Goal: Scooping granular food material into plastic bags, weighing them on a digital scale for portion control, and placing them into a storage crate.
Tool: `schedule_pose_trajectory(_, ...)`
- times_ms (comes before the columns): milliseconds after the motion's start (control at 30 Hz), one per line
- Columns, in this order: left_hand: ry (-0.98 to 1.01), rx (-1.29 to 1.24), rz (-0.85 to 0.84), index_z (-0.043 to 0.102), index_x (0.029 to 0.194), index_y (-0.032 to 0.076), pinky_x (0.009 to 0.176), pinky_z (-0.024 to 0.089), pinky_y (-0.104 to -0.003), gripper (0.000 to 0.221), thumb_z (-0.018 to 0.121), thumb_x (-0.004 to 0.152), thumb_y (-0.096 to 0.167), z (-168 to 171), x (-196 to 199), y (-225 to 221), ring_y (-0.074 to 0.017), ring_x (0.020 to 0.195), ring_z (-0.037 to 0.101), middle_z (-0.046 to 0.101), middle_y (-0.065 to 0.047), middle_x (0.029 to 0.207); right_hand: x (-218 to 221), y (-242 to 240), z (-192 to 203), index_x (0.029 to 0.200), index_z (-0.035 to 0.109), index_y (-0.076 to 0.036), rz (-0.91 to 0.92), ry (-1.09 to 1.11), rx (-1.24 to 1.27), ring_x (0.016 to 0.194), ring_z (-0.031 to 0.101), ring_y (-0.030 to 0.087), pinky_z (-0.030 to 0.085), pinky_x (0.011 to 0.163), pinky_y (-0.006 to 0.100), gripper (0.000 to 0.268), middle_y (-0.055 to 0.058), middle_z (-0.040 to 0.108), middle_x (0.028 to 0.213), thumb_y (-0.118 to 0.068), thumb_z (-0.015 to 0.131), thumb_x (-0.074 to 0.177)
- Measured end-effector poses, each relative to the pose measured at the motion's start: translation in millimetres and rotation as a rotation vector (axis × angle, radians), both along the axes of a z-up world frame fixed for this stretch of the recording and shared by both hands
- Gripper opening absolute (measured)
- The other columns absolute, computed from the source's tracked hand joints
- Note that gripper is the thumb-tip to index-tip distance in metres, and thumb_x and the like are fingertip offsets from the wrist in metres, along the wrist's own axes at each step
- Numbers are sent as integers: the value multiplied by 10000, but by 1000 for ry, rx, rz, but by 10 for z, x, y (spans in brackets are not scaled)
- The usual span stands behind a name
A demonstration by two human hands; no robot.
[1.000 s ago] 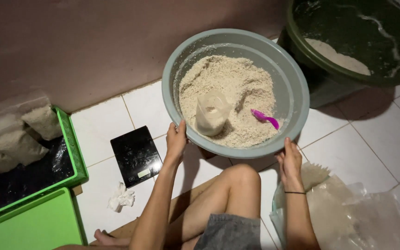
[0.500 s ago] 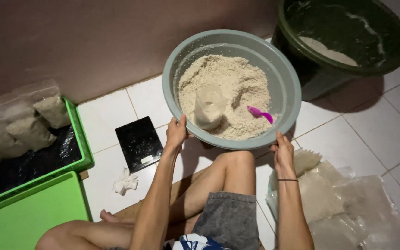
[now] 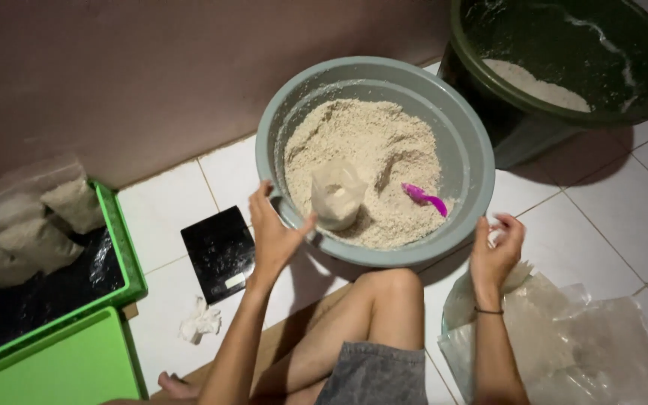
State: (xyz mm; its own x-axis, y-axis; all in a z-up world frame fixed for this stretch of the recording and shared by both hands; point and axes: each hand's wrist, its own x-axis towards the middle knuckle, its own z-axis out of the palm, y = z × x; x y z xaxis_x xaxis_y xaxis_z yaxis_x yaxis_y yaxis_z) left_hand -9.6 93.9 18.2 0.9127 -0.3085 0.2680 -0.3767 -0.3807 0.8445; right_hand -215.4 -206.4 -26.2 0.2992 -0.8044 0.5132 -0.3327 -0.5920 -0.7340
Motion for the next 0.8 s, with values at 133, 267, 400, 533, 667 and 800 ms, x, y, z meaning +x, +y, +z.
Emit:
schedule_pose_trajectory(133, 10, -18, -145, 238, 1467, -56, 1083, 322, -634, 1184, 947, 590, 305, 309, -192, -320, -501, 1243, 445, 451, -316, 1281, 525, -397, -71, 1014, 711, -151, 164, 431, -328, 865, 619, 277, 458, 819, 420, 117, 52, 659, 894, -226, 712, 923)
schedule_pose_trajectory(267, 16, 9, 6, 187, 1505, -20, 1070, 349, -560, 1303, 936, 541, 435, 177, -251, -734, -465, 1241, 492, 471, -290, 1321, 1038, -668, -186, 882, 776, -200, 182, 1062, -294, 924, 672, 308, 456, 843, 447, 319, 76, 739, 857, -487, 638, 859)
schedule_pose_trajectory(400, 15, -32, 252, 357, 1433, 31, 1001, 441, -474, 1134, 921, 530, 420, 13, -223, -1043, -417, 1131, 612, 593, -242, 1239, 1326, -926, -474, 857, 800, -100, 195, 1296, -261, 892, 675, 394, 417, 838, 527, 354, 190, 750, 852, -429, 700, 774)
schedule_pose_trajectory(533, 163, -50, 99, 384, 1411, 124, 994, 440, -541, 1040, 856, 513, 350, 200, -65, -1034, -455, 1131, 612, 612, -226, 1245, 1373, -938, -422, 847, 802, -106, 216, 1371, -195, 854, 697, 379, 451, 769, 477, 220, 168, 757, 833, -293, 718, 766)
schedule_pose_trajectory(667, 251, -32, -189, 452, 1336, 224, 978, 457, -518, 940, 827, 482, 337, 100, 183, -914, -424, 1162, 615, 645, -142, 1251, 1377, -1203, -630, 956, 738, -74, 292, 1369, -262, 880, 725, 375, 535, 728, 487, 287, 189, 744, 896, -254, 560, 822)
schedule_pose_trajectory(800, 47, 13, -327, 477, 1300, 205, 1056, 419, -507, 936, 850, 452, 342, -62, 284, -826, -372, 1222, 575, 579, -75, 1322, 1332, -1061, -361, 1145, 604, -22, 362, 1375, -221, 954, 713, 428, 551, 782, 549, 326, 253, 717, 1007, -191, 433, 924)
